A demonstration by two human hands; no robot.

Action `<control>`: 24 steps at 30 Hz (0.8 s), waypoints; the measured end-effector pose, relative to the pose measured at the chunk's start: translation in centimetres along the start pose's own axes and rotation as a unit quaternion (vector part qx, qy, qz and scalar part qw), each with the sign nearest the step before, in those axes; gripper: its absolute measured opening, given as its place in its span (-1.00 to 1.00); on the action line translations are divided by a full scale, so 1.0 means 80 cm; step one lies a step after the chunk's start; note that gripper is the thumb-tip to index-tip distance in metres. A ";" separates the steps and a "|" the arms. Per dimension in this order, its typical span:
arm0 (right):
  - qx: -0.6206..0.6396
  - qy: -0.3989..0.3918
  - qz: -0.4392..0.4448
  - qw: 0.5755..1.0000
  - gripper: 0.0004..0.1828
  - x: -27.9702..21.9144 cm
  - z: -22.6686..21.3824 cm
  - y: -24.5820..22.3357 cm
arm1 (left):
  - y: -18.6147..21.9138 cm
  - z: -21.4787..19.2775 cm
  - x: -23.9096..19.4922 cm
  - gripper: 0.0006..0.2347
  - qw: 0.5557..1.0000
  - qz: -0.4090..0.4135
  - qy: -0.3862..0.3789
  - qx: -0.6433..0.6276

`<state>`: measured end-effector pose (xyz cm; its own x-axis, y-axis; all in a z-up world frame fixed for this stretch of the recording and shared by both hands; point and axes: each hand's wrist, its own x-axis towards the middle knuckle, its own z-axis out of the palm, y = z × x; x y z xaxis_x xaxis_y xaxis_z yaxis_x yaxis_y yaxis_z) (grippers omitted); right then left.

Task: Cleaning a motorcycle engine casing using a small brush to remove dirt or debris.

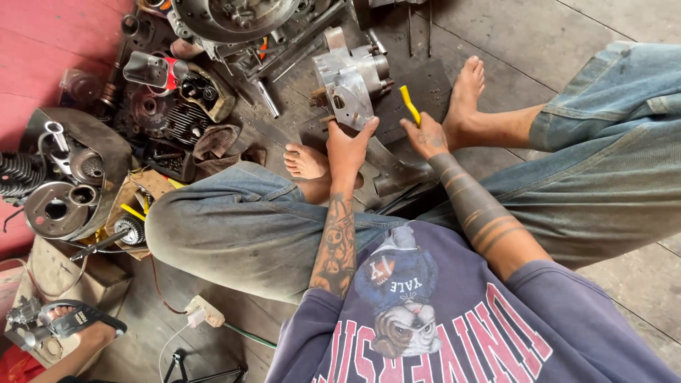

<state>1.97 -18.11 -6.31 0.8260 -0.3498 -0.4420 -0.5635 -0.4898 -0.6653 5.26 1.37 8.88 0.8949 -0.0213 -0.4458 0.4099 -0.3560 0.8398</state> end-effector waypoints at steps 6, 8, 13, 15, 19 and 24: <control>-0.020 -0.084 -0.005 0.996 -0.38 -0.027 0.010 -0.018 | -0.019 -0.011 0.002 0.01 0.974 0.121 0.186 -0.047; -0.023 -0.127 0.008 0.992 -0.33 -0.022 0.021 -0.002 | 0.002 -0.031 0.004 -0.11 0.961 0.201 0.187 0.017; -0.017 -0.220 0.080 0.972 -0.18 0.007 0.029 0.019 | 0.081 -0.057 0.050 -0.49 0.864 0.440 0.066 0.238; 0.087 -0.243 0.039 0.965 -0.51 0.011 0.027 0.023 | 0.107 -0.062 0.083 -0.35 0.745 0.417 -0.093 0.512; 0.137 -0.229 0.051 0.962 -0.50 0.012 0.048 0.033 | 0.103 -0.083 0.126 -0.20 0.608 0.412 -0.171 0.657; 0.164 -0.257 0.119 0.945 -0.29 0.025 0.061 0.027 | 0.116 -0.077 0.125 -0.02 0.411 0.485 -0.253 0.729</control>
<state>2.46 -15.97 -11.53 0.6225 0.0566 -0.7806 -0.7687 -0.1431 -0.6234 19.12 3.63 14.10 0.2100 -0.8746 -0.4369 -0.9685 -0.1248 -0.2156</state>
